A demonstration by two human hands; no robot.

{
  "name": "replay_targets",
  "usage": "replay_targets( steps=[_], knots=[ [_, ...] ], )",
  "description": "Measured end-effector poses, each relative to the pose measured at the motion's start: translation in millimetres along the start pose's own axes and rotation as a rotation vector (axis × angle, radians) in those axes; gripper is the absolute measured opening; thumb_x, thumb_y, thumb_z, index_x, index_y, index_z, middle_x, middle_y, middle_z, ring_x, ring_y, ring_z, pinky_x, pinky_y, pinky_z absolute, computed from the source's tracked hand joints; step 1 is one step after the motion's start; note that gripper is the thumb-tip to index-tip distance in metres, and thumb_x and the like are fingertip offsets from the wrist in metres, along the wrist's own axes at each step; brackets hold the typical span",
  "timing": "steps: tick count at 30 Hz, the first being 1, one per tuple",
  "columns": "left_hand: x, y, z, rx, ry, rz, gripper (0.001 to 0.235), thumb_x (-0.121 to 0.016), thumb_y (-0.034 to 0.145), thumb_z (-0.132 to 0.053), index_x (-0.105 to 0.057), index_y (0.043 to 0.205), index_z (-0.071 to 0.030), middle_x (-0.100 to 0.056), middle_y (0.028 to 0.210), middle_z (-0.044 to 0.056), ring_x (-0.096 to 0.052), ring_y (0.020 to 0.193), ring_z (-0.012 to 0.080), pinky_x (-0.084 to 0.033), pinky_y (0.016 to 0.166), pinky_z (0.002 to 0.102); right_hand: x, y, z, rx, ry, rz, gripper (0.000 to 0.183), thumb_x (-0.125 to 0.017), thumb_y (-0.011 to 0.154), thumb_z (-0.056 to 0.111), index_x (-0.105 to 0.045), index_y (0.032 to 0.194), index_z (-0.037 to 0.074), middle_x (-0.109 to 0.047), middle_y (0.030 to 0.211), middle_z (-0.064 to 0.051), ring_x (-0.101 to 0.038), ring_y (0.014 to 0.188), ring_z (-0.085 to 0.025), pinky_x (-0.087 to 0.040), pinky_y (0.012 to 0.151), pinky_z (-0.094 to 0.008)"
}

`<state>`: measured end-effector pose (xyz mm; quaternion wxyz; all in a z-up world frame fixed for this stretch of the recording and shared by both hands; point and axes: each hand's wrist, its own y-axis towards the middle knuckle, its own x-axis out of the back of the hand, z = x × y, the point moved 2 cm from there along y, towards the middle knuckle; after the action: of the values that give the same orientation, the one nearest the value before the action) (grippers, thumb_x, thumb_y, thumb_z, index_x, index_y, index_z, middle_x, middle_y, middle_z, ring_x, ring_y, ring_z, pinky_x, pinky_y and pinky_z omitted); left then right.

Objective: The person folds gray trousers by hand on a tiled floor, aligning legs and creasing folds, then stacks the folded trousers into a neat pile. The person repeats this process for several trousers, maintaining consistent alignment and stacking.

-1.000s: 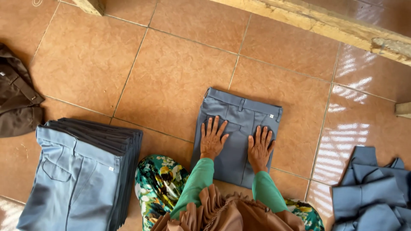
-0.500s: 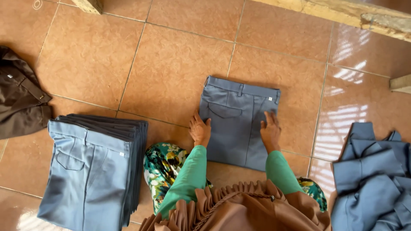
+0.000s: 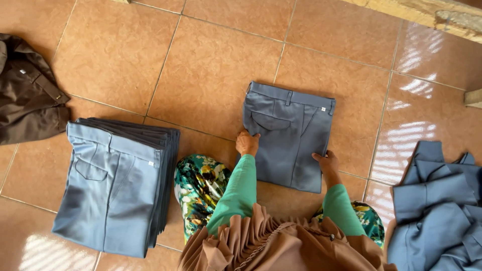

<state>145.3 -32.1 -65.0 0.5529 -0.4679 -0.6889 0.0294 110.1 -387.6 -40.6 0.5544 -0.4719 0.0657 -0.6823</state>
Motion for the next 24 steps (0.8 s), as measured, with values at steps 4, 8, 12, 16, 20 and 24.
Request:
replay_targets(
  steps=[4, 8, 12, 16, 20, 24],
  knots=[
    [5.8, -2.2, -6.9, -0.020, -0.011, 0.025, 0.058, -0.076, 0.080, -0.055, -0.065, 0.118, -0.012, -0.071, 0.117, 0.011, -0.071, 0.110, 0.0368, -0.059, 0.088, 0.053, 20.7, -69.9, 55.2, -0.090, 0.329, 0.129, 0.089, -0.089, 0.081, 0.026, -0.040, 0.155, 0.018, -0.060, 0.134, -0.023, -0.064, 0.115, -0.044, -0.057, 0.088, -0.059],
    [25.2, -4.6, -17.2, -0.038, -0.218, 0.102, 0.057, -0.084, 0.078, -0.039, -0.064, 0.119, -0.004, -0.072, 0.115, 0.018, -0.070, 0.111, 0.0398, -0.057, 0.093, 0.054, 21.2, -94.0, 94.9, 0.016, 0.580, 0.235, 0.067, -0.082, 0.082, 0.009, -0.055, 0.143, 0.017, -0.063, 0.125, -0.019, -0.064, 0.114, -0.039, -0.053, 0.093, -0.050],
    [89.6, -30.2, -52.1, -0.223, -0.336, 0.141, 0.056, -0.086, 0.074, -0.032, -0.071, 0.115, 0.001, -0.073, 0.111, 0.023, -0.069, 0.111, 0.0431, -0.058, 0.092, 0.056, 15.4, -103.4, 122.2, 0.154, 0.656, 0.254, 0.060, -0.084, 0.081, 0.009, -0.059, 0.136, 0.011, -0.067, 0.115, -0.022, -0.067, 0.103, -0.037, -0.056, 0.087, -0.052],
    [199.6, -67.9, -71.7, -0.366, -0.315, 0.050, 0.053, -0.084, 0.072, -0.028, -0.071, 0.113, 0.003, -0.072, 0.107, 0.025, -0.069, 0.110, 0.0455, -0.058, 0.092, 0.057, 10.2, -151.6, 166.9, 0.216, 0.614, 0.296, 0.056, -0.087, 0.080, 0.014, -0.064, 0.131, 0.015, -0.070, 0.108, -0.016, -0.071, 0.094, -0.031, -0.060, 0.077, -0.047],
    [300.4, -68.7, -48.3, -0.583, -0.261, -0.117, 0.052, -0.080, 0.069, -0.035, -0.074, 0.107, 0.000, -0.076, 0.102, 0.021, -0.072, 0.103, 0.0429, -0.061, 0.086, 0.055, -12.1, -219.0, 216.0, 0.354, 0.659, 0.364, 0.058, -0.084, 0.083, 0.011, -0.062, 0.137, 0.020, -0.070, 0.114, -0.011, -0.073, 0.097, -0.028, -0.062, 0.082, -0.047],
    [421.8, -76.9, 8.7, -0.657, -0.300, -0.311, 0.050, -0.080, 0.070, -0.036, -0.074, 0.100, 0.003, -0.075, 0.094, 0.026, -0.072, 0.094, 0.0488, -0.059, 0.080, 0.062, -57.8, -309.6, 270.0, 0.540, 0.723, 0.457, 0.053, -0.076, 0.091, 0.007, -0.058, 0.137, 0.024, -0.066, 0.122, -0.007, -0.070, 0.112, -0.025, -0.061, 0.097, -0.045]
  ],
)
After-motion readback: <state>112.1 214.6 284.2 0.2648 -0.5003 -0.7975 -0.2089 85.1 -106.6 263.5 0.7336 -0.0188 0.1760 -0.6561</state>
